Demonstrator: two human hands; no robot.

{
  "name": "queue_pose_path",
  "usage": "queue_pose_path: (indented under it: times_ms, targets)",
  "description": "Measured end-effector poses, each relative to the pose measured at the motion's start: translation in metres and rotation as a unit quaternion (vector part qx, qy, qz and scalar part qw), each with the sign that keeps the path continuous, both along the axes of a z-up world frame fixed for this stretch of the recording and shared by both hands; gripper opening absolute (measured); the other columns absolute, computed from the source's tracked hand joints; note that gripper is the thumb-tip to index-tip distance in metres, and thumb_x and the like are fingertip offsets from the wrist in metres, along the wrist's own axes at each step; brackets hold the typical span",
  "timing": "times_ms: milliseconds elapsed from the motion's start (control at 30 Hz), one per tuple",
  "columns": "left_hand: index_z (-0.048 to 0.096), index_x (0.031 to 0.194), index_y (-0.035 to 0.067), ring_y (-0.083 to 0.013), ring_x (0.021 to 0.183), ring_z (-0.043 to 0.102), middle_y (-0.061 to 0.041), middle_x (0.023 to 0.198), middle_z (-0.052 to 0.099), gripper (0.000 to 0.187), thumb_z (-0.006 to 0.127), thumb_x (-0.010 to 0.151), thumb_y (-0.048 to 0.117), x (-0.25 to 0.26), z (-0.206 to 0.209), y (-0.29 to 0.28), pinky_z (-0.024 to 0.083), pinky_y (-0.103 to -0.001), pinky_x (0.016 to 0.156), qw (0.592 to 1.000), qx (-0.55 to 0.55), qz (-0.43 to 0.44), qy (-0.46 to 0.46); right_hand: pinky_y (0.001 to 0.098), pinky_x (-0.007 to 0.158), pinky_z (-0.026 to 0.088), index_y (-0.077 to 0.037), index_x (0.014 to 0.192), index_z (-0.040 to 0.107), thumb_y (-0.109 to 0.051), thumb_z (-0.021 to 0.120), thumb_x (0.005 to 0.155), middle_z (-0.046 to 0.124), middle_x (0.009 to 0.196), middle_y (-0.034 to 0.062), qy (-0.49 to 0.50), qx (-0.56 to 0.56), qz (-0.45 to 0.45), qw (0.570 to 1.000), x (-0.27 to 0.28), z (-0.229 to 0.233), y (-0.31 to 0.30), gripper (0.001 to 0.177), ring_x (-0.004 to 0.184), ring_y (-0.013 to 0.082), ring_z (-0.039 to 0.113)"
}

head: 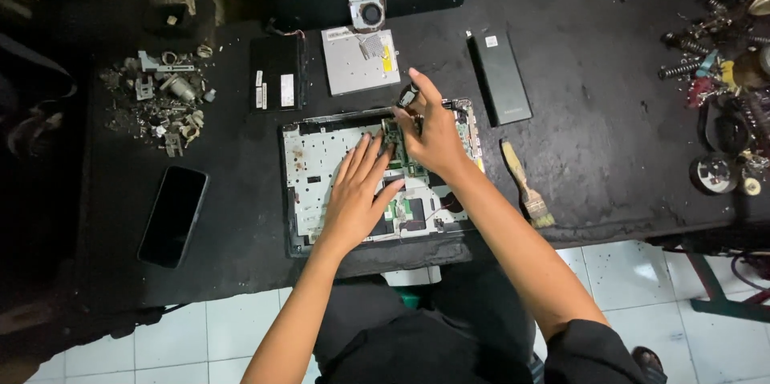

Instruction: The person uses a screwdriver to remove screws from a disassembled electronic device on a workbench. They then use a brush to clean a small component and place it back onto the device's circuit board. The person also briefly handles a smartphone during the process.

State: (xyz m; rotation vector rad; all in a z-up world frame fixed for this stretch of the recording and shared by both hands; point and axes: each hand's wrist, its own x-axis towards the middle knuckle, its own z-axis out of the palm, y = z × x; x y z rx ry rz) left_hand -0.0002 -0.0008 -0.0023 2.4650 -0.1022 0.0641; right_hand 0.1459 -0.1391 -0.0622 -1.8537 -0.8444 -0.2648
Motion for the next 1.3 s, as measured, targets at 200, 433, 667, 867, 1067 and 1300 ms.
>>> queue_pose_path:
  times_ms: [200,433,667,867,1067,1300]
  targets:
    - [0.05,0.15,0.003,-0.0322,0.155,0.021,-0.019,0.165,0.033,0.057,0.057,0.105,0.037,0.0001,-0.0008,0.0,0.013,-0.046,0.127,1.0,0.011,0.0,0.006,0.0383,0.059,0.055,-0.011,0.158,0.027,0.006,0.063,0.099,0.075,0.082,0.0194,-0.001,0.001,-0.007,1.0,-0.0025,0.003,0.0002,0.072,0.065,0.036,0.073]
    - [0.048,0.152,0.004,-0.0313,0.156,0.021,-0.018,0.165,0.032,0.058,0.056,0.105,0.037,-0.0007,-0.0043,0.0009,0.013,-0.045,0.127,1.0,0.012,0.0,0.016,0.0405,0.064,0.058,-0.013,0.16,0.026,0.003,0.062,0.1,0.075,0.085,0.0204,0.003,-0.017,-0.011,1.0,-0.0043,0.0024,-0.001,0.071,0.072,0.037,0.075]
    - [0.05,0.15,0.002,-0.0318,0.155,0.021,-0.02,0.165,0.032,0.057,0.056,0.106,0.036,-0.001,-0.0032,0.0003,0.012,-0.046,0.127,1.0,0.001,0.001,0.014,0.0432,0.064,0.059,-0.013,0.16,0.026,0.005,0.062,0.1,0.074,0.086,0.0211,0.005,-0.008,-0.005,1.0,-0.0044,0.002,-0.0012,0.073,0.074,0.0371,0.075]
    - [0.049,0.151,0.003,-0.0308,0.156,0.02,-0.019,0.165,0.032,0.057,0.056,0.105,0.036,-0.0002,-0.0036,0.0002,0.011,-0.045,0.128,1.0,0.004,0.002,0.018,0.0431,0.063,0.059,-0.013,0.16,0.027,0.004,0.063,0.099,0.073,0.085,0.0221,-0.002,-0.009,-0.009,1.0,-0.005,0.0054,-0.0019,0.073,0.074,0.0379,0.076]
    - [0.048,0.152,0.004,-0.03,0.156,0.02,-0.017,0.166,0.031,0.057,0.057,0.105,0.036,0.0001,-0.0051,0.0,0.011,-0.044,0.128,1.0,0.005,0.005,0.015,0.0431,0.061,0.058,-0.014,0.161,0.026,0.005,0.063,0.099,0.073,0.085,0.0225,-0.003,-0.008,-0.004,1.0,-0.0036,0.0035,-0.0015,0.075,0.072,0.0391,0.075]
    - [0.046,0.154,0.006,-0.0298,0.156,0.02,-0.017,0.166,0.03,0.058,0.057,0.105,0.036,-0.0001,-0.0078,0.0002,0.011,-0.044,0.128,1.0,0.012,0.004,0.011,0.0375,0.054,0.052,-0.014,0.161,0.025,0.005,0.061,0.1,0.072,0.08,0.0183,-0.004,-0.005,0.0,1.0,-0.0022,-0.0016,-0.0008,0.073,0.058,0.032,0.069]
